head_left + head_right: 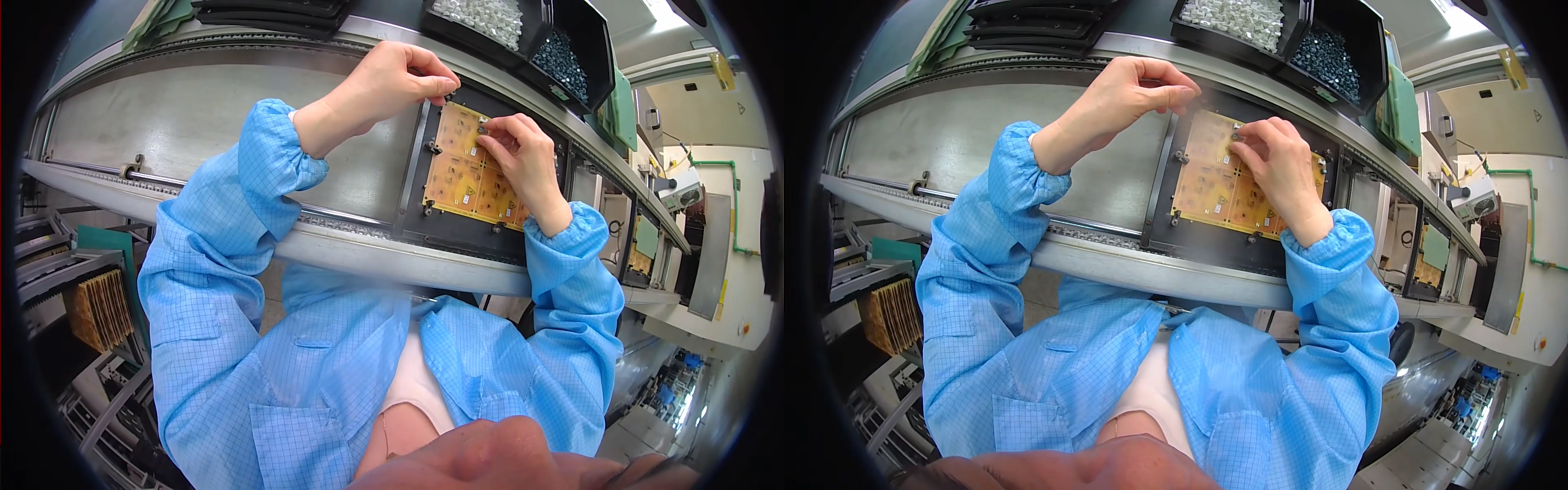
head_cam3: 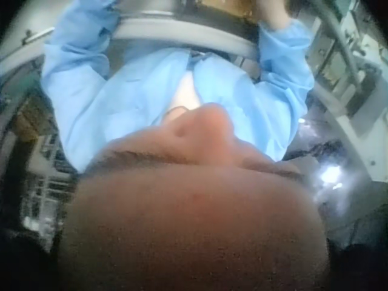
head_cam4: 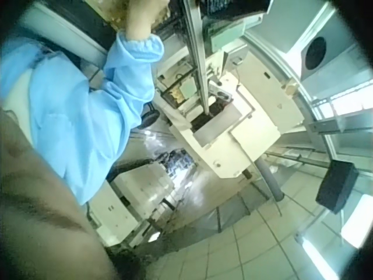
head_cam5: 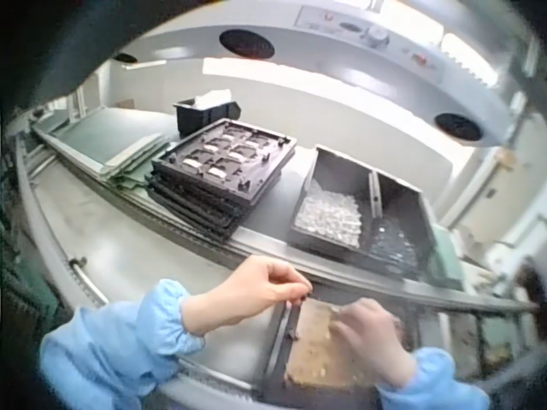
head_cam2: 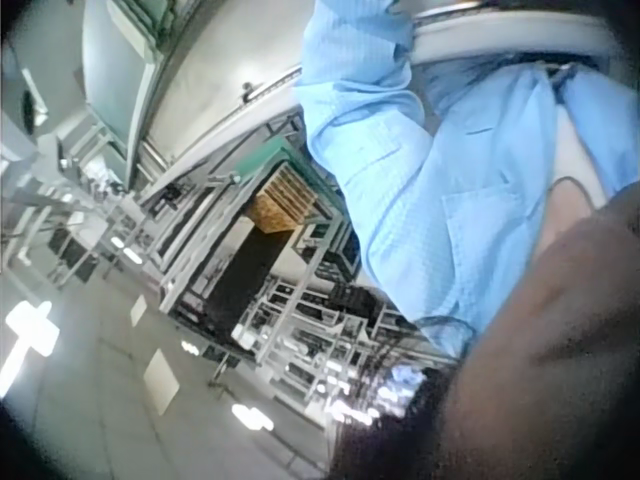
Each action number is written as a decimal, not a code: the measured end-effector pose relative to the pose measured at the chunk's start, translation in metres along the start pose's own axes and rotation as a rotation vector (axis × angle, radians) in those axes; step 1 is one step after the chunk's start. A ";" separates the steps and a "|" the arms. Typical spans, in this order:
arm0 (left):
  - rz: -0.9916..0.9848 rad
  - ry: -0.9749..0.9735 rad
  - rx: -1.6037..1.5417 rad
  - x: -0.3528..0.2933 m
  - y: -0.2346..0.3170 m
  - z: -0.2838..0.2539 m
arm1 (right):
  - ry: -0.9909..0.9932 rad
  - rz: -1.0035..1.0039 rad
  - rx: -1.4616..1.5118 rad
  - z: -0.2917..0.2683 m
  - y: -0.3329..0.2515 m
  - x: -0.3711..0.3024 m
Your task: Assembling electronic components onto a printed circuit board on an assembly line.
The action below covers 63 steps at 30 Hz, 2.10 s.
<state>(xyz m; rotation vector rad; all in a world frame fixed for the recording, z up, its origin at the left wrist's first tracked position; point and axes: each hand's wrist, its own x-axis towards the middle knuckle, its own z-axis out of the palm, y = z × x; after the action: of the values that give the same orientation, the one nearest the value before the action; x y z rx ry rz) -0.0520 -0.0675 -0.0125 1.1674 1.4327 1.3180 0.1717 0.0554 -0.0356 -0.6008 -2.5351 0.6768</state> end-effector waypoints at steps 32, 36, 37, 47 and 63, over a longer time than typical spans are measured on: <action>0.282 0.063 0.376 -0.006 -0.002 0.052 | 0.017 0.318 0.790 -0.012 -0.021 -0.013; 0.066 0.011 0.216 0.002 0.002 0.040 | 0.056 0.287 0.586 -0.016 0.003 -0.003; 0.064 0.010 0.212 0.003 0.001 0.036 | 0.053 0.291 0.585 -0.014 0.007 -0.002; 0.046 -0.019 0.004 0.000 -0.006 0.022 | 0.053 0.143 0.089 -0.005 0.009 0.002; 0.104 0.057 0.027 -0.001 -0.010 0.024 | 0.032 -0.088 -0.235 -0.009 0.007 0.007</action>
<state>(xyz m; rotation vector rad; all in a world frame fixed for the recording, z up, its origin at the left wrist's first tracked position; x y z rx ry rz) -0.0297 -0.0635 -0.0242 1.2452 1.4513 1.4172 0.1727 0.0675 -0.0303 -0.5686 -2.6133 0.3374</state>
